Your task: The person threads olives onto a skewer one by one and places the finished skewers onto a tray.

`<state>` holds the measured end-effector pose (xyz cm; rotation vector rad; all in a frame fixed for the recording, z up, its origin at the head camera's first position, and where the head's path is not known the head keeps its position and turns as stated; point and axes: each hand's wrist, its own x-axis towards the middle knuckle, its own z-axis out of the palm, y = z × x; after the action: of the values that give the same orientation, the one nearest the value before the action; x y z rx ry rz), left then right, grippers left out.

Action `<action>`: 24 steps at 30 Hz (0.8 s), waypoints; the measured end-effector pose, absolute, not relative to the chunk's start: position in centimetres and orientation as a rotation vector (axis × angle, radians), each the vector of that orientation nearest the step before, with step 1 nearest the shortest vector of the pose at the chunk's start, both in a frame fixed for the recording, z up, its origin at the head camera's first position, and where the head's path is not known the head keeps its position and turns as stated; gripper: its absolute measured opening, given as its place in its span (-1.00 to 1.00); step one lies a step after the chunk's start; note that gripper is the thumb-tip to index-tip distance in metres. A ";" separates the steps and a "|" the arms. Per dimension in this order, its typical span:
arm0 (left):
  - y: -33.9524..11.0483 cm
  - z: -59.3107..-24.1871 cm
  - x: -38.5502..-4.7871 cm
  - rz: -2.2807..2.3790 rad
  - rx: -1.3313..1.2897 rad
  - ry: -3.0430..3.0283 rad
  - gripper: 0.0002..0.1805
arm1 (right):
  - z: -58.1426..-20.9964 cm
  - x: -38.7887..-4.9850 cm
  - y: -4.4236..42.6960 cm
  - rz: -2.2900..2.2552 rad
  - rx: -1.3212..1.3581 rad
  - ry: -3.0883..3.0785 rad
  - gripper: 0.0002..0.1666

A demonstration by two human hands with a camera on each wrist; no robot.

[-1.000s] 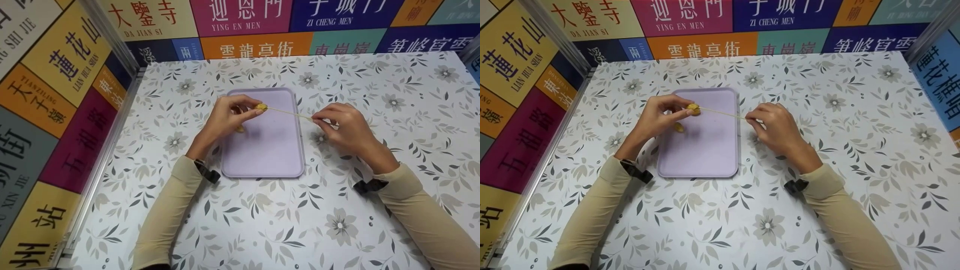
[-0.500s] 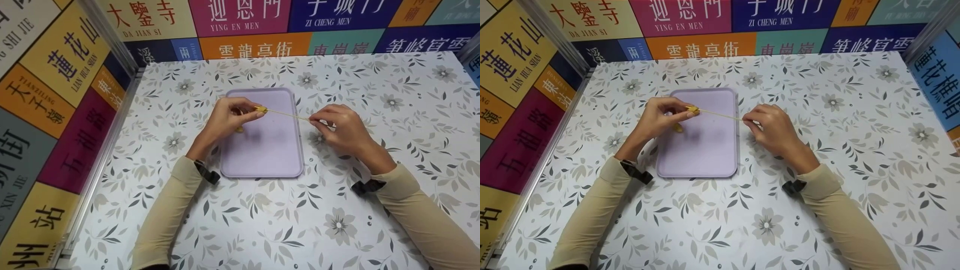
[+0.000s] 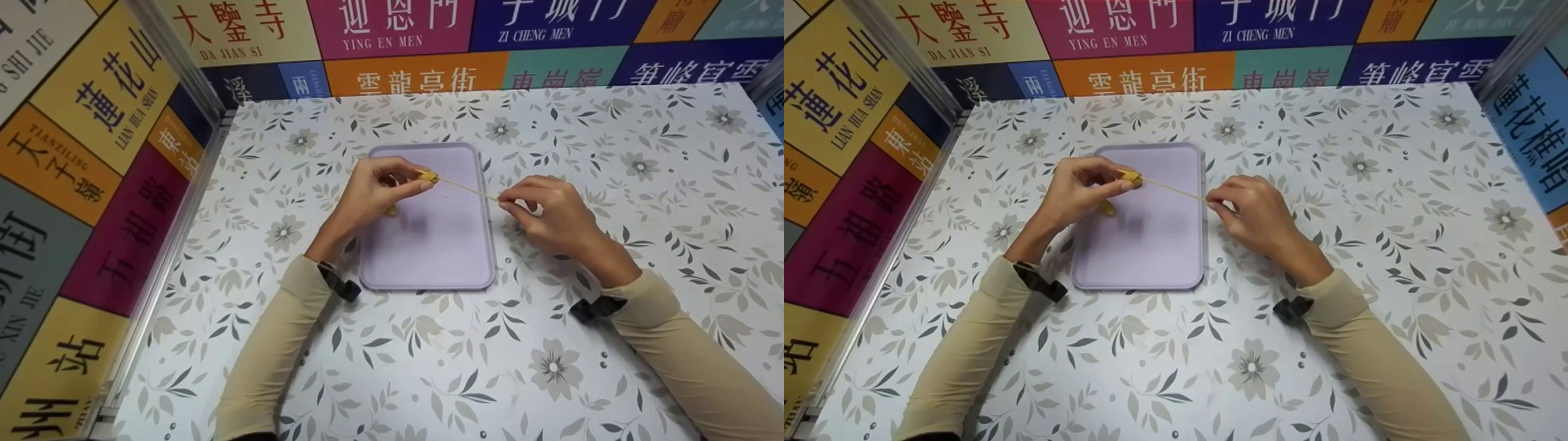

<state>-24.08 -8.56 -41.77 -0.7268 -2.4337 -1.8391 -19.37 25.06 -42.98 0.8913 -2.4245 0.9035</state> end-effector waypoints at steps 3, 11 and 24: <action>-8.5 -41.8 -24.0 -1.836 -0.728 -2.435 -0.80 | -42.9 -19.3 25.0 0.931 0.898 -2.431 -0.88; -8.4 -41.6 -23.9 -1.846 -0.716 -2.425 -0.80 | -42.3 -19.0 24.8 0.953 0.906 -2.435 -0.88; -8.0 -41.6 -23.8 -1.854 -0.715 -2.407 -0.81 | -41.7 -18.7 24.3 0.990 0.920 -2.421 -0.85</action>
<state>-23.80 -7.98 -41.65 -0.7147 -2.4074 -1.8544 -18.66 24.34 -41.74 0.9195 -2.4210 0.9903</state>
